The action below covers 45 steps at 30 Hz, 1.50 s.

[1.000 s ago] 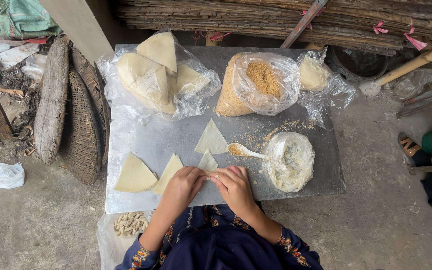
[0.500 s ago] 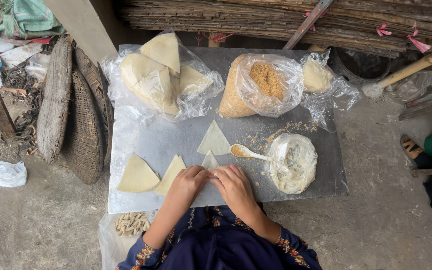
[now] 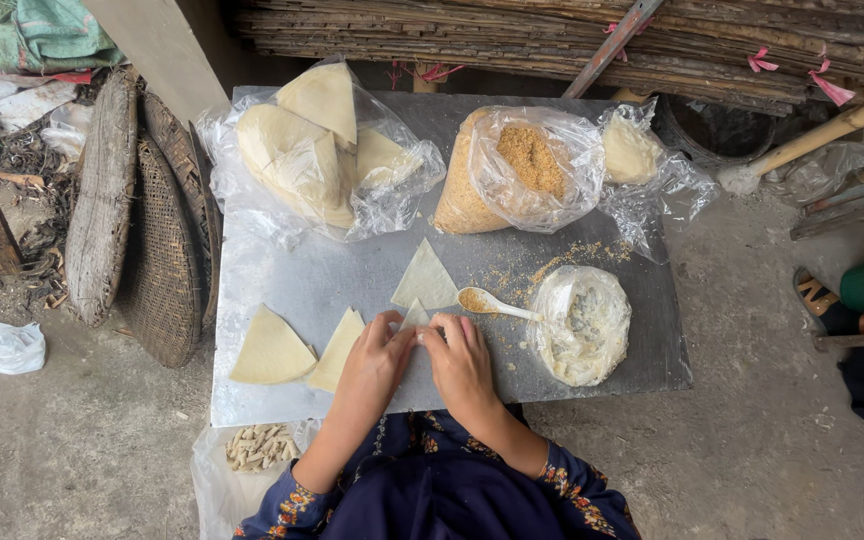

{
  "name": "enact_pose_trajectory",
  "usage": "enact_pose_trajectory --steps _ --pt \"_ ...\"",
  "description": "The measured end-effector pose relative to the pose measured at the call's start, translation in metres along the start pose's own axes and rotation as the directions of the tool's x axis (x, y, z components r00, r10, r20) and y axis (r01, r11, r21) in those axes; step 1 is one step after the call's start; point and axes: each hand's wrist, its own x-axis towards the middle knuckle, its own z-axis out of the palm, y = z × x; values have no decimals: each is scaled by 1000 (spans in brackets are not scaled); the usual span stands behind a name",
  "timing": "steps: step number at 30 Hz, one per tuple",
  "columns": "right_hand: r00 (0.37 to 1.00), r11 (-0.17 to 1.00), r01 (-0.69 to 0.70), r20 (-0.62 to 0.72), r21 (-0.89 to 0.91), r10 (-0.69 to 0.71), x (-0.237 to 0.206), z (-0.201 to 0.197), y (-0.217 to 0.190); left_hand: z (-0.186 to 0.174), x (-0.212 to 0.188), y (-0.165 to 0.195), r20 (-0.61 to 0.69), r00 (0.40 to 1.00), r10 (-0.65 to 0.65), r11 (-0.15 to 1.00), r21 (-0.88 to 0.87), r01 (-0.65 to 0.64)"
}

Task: The person assembles triangular food packets by placing a grainy filling onto thin wrappers and folding them into cones. The person uses a spoon to scoop the filling and carefully folds the edges to seal the packets.

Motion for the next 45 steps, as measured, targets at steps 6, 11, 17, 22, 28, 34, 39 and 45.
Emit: enact_pose_trajectory --steps 6,11,17,22,28,34,39,45 --pt "992 991 87 -78 -98 -95 -4 0 -5 -5 3 6 -32 999 27 1000 -3 -27" --pt "1000 994 -29 -6 -101 28 -2 4 -5 -4 6 11 -68 998 7 1000 -23 -9" --pt "997 983 -22 -73 -180 9 -9 7 -7 -1 4 13 -95 996 1 1000 -11 -2" --pt "998 963 -19 -69 -271 0 -8 9 -10 -3 1 16 -104 995 -8 1000 -19 6" --pt "999 973 -19 -52 -231 7 -7 7 -11 -7 0 17 -97 995 -12 1000 5 13" --pt "999 979 -2 -34 -204 -5 -3 10 -10 -8 0 17 -108 993 -37 998 47 42" --pt "998 987 -62 7 -150 63 -1 12 -12 -11 1 17 -122 992 -25 996 79 35" --pt "997 982 -73 -2 -172 74 6 4 -21 -13 -2 21 -125 991 -51 989 131 68"
